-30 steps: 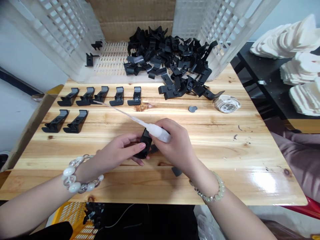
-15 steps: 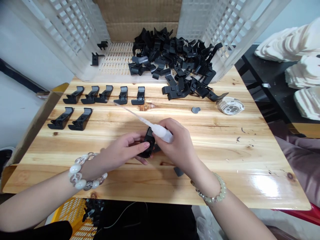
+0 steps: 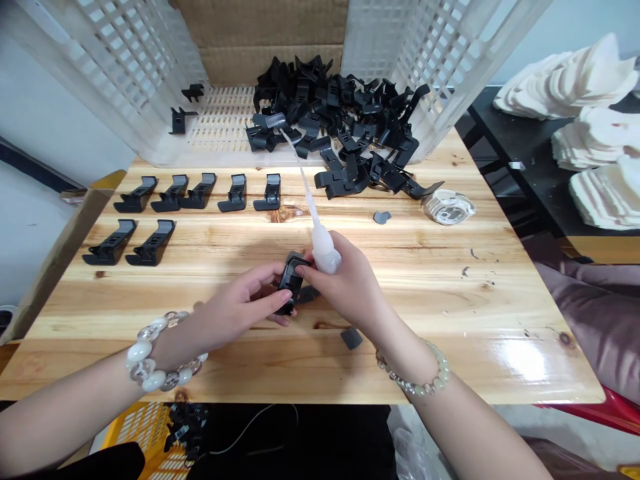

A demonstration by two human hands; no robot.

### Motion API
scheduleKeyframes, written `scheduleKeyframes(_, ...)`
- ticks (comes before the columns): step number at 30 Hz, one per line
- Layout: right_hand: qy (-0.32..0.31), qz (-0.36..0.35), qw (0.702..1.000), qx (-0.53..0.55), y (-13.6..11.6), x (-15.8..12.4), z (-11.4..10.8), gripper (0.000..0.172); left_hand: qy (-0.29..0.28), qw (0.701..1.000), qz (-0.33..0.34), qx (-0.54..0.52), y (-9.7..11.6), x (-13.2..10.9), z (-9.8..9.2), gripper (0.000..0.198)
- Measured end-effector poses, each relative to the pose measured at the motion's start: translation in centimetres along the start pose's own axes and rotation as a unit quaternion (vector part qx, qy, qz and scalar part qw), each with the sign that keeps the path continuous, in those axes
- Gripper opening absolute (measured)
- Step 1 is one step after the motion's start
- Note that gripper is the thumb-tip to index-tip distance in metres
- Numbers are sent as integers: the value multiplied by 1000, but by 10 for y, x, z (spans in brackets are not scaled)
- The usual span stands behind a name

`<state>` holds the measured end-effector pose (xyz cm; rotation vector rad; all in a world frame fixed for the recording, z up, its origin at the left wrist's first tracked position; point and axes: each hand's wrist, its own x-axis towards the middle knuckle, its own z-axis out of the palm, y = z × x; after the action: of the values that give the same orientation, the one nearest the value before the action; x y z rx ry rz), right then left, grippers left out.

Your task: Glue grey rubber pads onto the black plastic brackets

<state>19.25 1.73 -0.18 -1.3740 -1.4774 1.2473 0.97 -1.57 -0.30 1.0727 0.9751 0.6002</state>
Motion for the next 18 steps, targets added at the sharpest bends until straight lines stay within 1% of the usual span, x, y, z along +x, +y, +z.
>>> scheduleKeyframes(7,-3,-11,1000,-13,-2,-2,0,19,-13,1000,-2,-5,-3,0,-1,30)
scheduleKeyframes(18,-11,-4,1000,14,-5,-4,1,20,-11,1000,3,-20,-2,0,2,29)
